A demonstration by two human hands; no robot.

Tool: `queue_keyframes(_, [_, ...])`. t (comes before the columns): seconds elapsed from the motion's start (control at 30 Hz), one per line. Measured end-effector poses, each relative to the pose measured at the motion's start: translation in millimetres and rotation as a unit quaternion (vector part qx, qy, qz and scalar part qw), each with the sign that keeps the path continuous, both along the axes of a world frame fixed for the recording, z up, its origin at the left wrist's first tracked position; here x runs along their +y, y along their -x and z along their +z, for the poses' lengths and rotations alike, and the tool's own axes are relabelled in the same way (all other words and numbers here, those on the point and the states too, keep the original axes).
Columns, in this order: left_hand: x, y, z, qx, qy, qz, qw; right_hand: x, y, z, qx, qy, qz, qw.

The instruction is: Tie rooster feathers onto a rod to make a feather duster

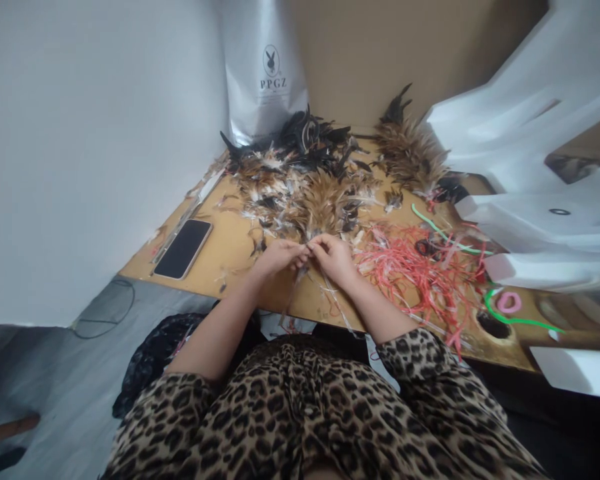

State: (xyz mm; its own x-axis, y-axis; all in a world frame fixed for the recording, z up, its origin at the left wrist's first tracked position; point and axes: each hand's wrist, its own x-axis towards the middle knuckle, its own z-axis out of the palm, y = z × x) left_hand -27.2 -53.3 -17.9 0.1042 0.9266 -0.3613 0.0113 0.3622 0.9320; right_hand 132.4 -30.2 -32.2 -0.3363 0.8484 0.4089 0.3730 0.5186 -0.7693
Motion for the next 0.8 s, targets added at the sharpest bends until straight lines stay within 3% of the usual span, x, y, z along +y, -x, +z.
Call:
queue_keyframes(0.17, [7.1,2.4,4.6,-0.094,0.087,-0.034,0.991,-8.0,0.1,5.6,-0.131,-0.137,0.018,0.982])
queue_keyframes(0.3, [11.9,5.3,2.9,-0.103,0.128,-0.021,0.986,-9.1,-3.0,8.1,-0.222,-0.193,0.025,0.955])
queue_keyframes(0.6, [9.5,6.4,8.7,-0.014,0.137,-0.018,0.990,1.1,-11.2,6.3,-0.171,-0.135,0.112,0.970])
queue_keyframes(0.8, [9.2,1.6,19.4,0.153,0.055,-0.026,0.986,2.1,-9.2,7.0,-0.170,-0.121,0.111,0.972])
